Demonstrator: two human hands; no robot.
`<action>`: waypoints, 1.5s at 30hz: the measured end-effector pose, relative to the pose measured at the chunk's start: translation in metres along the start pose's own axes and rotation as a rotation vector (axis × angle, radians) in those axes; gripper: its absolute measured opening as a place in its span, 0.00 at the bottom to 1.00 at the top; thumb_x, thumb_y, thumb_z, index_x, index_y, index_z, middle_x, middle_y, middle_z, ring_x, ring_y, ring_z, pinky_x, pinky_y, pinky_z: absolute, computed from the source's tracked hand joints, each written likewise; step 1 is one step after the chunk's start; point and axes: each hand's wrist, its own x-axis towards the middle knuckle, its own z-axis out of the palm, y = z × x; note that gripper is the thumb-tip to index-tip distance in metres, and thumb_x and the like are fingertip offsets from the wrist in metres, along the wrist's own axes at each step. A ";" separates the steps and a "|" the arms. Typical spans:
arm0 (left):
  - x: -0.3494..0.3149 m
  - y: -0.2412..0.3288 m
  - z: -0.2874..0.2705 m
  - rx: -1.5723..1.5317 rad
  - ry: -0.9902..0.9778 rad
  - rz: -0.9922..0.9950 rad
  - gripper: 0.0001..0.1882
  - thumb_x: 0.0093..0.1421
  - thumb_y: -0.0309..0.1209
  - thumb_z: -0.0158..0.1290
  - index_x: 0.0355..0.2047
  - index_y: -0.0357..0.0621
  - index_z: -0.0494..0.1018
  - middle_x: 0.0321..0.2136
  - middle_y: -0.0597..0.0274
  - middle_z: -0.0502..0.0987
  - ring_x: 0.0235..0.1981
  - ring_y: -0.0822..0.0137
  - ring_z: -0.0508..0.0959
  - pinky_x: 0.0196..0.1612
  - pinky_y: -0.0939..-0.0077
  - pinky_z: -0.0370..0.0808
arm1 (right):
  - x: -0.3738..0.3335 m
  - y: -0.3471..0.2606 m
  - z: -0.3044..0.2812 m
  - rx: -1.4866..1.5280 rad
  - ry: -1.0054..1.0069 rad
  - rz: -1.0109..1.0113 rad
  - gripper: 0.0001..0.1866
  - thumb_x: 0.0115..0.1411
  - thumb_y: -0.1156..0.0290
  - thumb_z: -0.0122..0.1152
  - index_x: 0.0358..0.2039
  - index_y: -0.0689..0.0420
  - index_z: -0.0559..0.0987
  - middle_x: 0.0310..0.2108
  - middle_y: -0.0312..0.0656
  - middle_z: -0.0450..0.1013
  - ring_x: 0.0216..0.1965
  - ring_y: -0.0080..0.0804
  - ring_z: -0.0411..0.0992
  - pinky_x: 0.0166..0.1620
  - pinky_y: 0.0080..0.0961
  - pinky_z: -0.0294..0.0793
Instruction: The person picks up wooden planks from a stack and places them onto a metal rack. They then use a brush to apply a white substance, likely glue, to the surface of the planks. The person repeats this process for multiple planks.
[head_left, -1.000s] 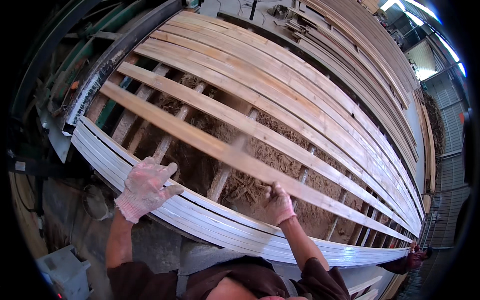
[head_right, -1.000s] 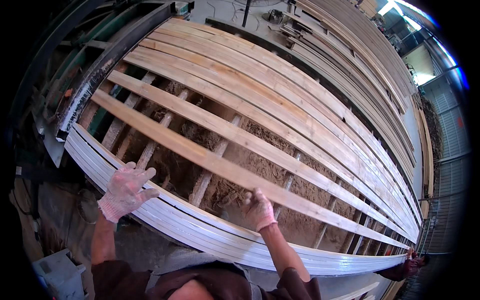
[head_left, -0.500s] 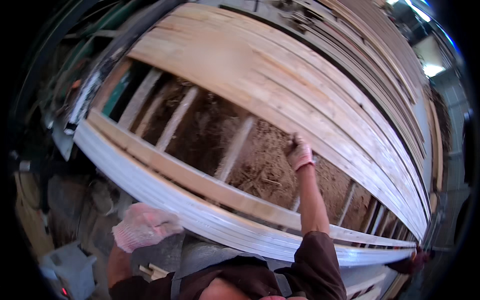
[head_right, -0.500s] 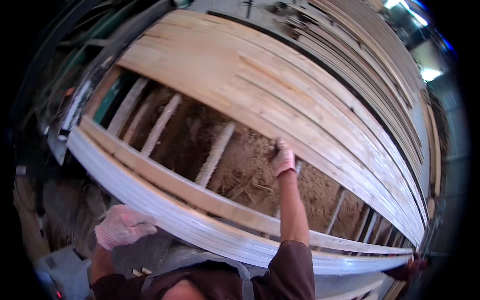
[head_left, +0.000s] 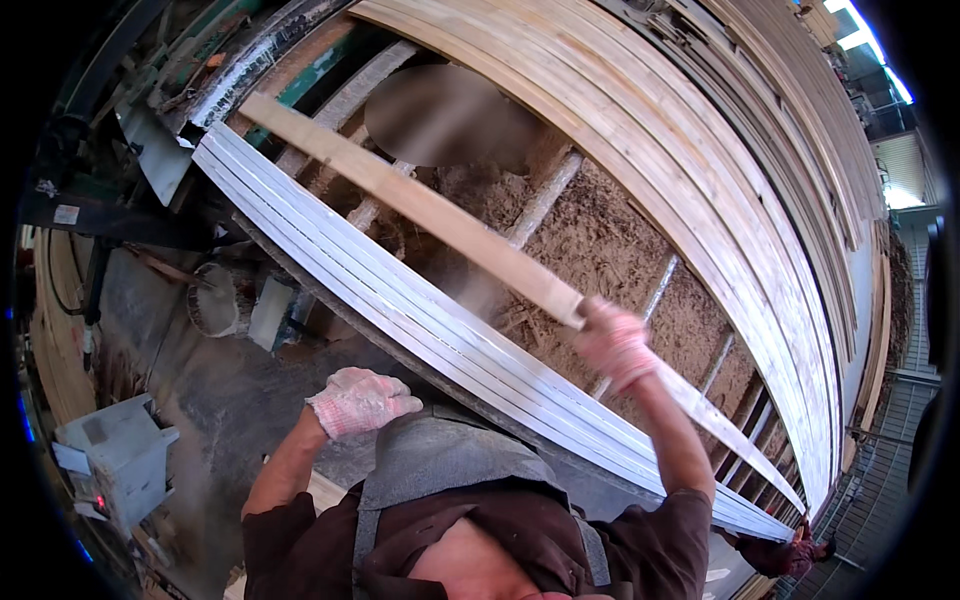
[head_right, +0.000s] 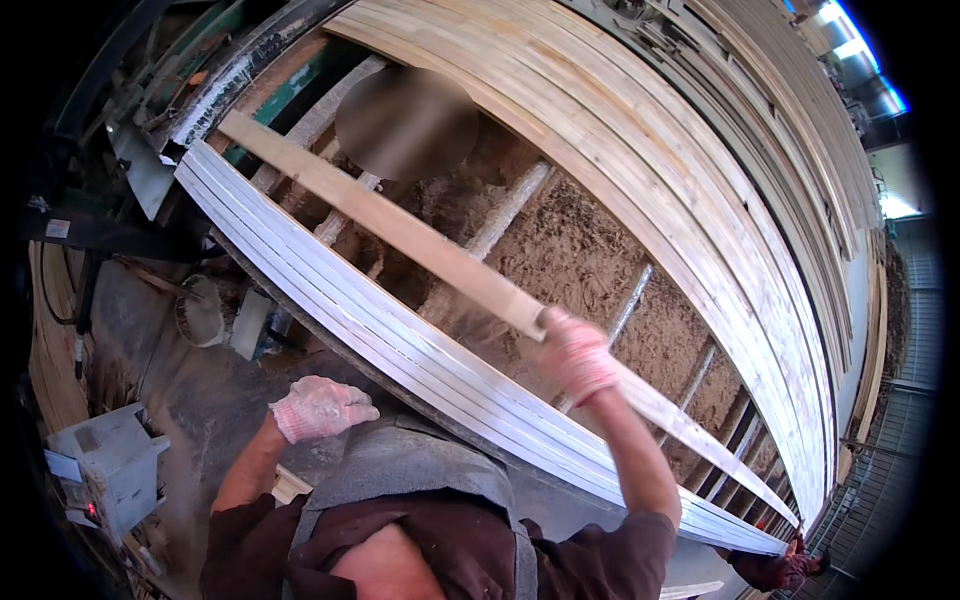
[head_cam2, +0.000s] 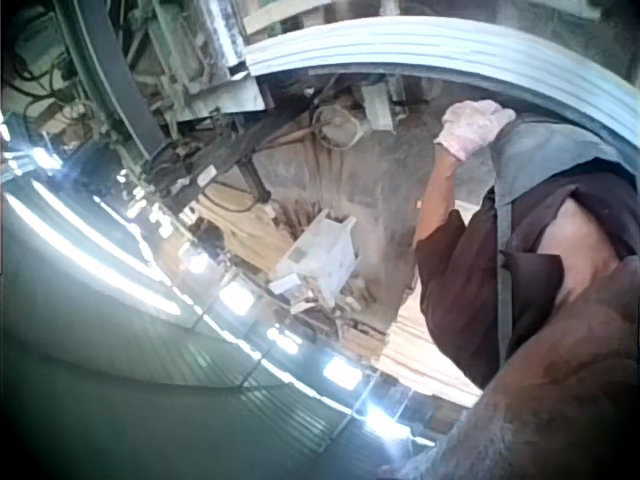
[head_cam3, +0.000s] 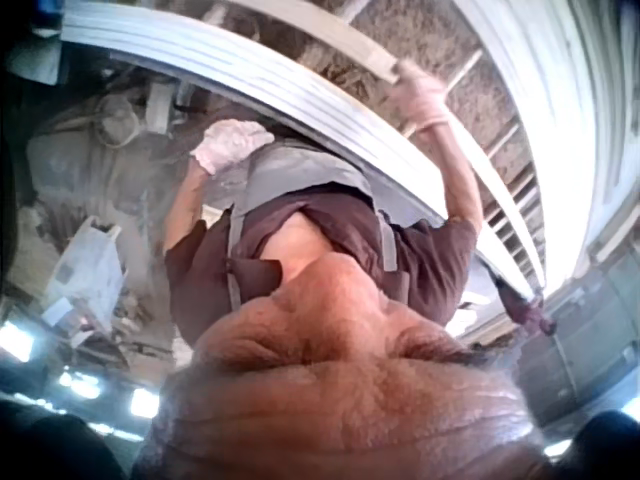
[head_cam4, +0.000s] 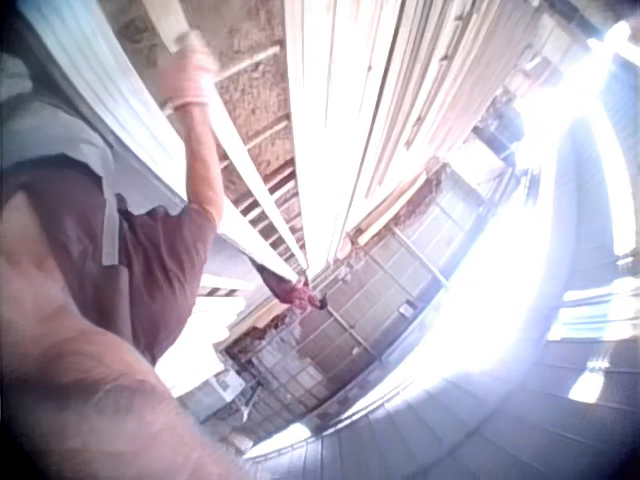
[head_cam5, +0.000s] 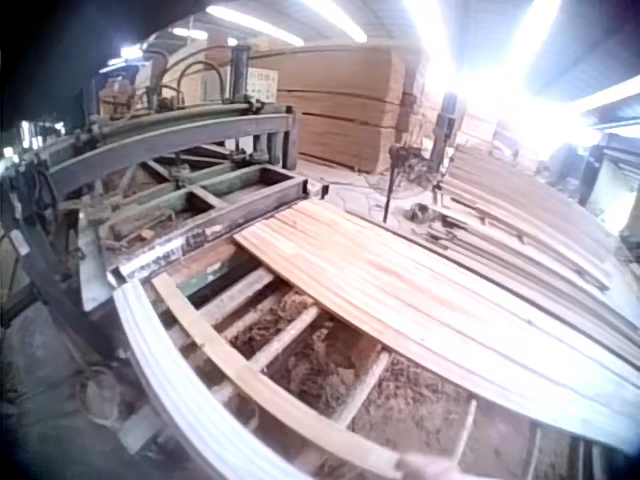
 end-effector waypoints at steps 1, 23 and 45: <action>0.003 -0.001 0.002 -0.010 -0.006 0.003 0.12 0.65 0.41 0.50 0.44 0.64 0.82 0.41 0.66 0.83 0.38 0.59 0.84 0.37 0.63 0.82 | 0.006 0.003 0.017 -0.113 -0.170 0.086 0.22 0.60 0.48 0.64 0.34 0.56 0.74 0.21 0.44 0.74 0.23 0.38 0.76 0.28 0.39 0.78; 0.074 0.009 0.013 -1.400 -0.001 -0.413 0.21 0.71 0.40 0.46 0.51 0.35 0.77 0.36 0.44 0.84 0.25 0.67 0.83 0.31 0.74 0.80 | -0.009 0.020 0.042 0.589 -0.775 0.146 0.39 0.68 0.35 0.38 0.52 0.59 0.79 0.40 0.48 0.79 0.46 0.41 0.76 0.52 0.39 0.72; 0.177 -0.002 -0.032 -1.229 0.025 -0.390 0.18 0.67 0.36 0.52 0.47 0.31 0.77 0.32 0.52 0.83 0.22 0.67 0.82 0.21 0.74 0.77 | -0.157 -0.001 0.078 1.522 -0.042 0.794 0.21 0.69 0.53 0.54 0.43 0.60 0.80 0.30 0.42 0.81 0.21 0.23 0.73 0.25 0.23 0.73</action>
